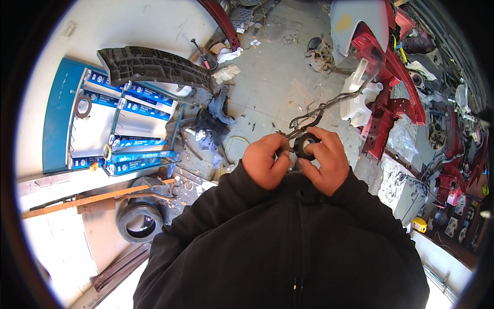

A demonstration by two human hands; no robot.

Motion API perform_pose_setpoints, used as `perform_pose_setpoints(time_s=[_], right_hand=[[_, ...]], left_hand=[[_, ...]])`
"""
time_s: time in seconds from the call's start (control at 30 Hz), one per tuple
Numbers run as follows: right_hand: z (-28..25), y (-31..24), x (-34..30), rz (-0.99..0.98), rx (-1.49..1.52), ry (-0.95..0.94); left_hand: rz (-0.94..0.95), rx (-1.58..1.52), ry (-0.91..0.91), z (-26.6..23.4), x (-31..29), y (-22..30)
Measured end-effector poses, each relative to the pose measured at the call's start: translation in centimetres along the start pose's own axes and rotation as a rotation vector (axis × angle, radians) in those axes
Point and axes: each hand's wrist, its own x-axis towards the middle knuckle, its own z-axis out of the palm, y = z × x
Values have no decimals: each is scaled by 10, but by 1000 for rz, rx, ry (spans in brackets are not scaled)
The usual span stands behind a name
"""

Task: The person wraps electrical tape around a bundle of wires in a workshop. They repeatedly pull, wrap, and press the tape along the length of the harness, occasionally adjusting grip and repositioning the wires.

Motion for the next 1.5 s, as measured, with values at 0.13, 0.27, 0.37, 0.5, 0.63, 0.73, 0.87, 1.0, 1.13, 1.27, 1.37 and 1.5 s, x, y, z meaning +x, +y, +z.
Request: perform_pose_setpoints(time_s=[0.13,0.27,0.37,0.5,0.63,0.73,0.87,1.0,1.13,1.27,1.37,1.5], right_hand=[[-1,1,2,-27,-23,-36],[-1,1,1,-41,-4,-61],[4,0,-5,-23,23,-74],[15,-6,-21,109,122,-120],[33,-12,-37,383,87,-215],[44,-20,-46,529,290,-204],[54,-35,-59,780,759,-70],[61,-36,-65,636,691,-207],[67,-31,-73,655,752,-256],[67,-25,-89,870,1059,-282],[65,-18,-105,944,1179,-295],[74,-10,-126,961,1237,-345]], left_hand=[[-99,-23,-6,-1,-5,2],[164,125,55,-1,-4,-10],[219,145,46,1,-11,-15],[135,131,13,2,-21,-17],[120,89,-2,-3,-29,-18],[62,8,-26,-7,-38,-23],[68,-45,-41,-7,-52,-29],[-19,-67,-47,-8,-67,-29],[-174,-122,-83,-5,-83,-27],[-388,-392,-16,4,-96,-33],[-658,-461,-220,-4,-101,-46],[-880,-410,-383,-1,-114,-57]])
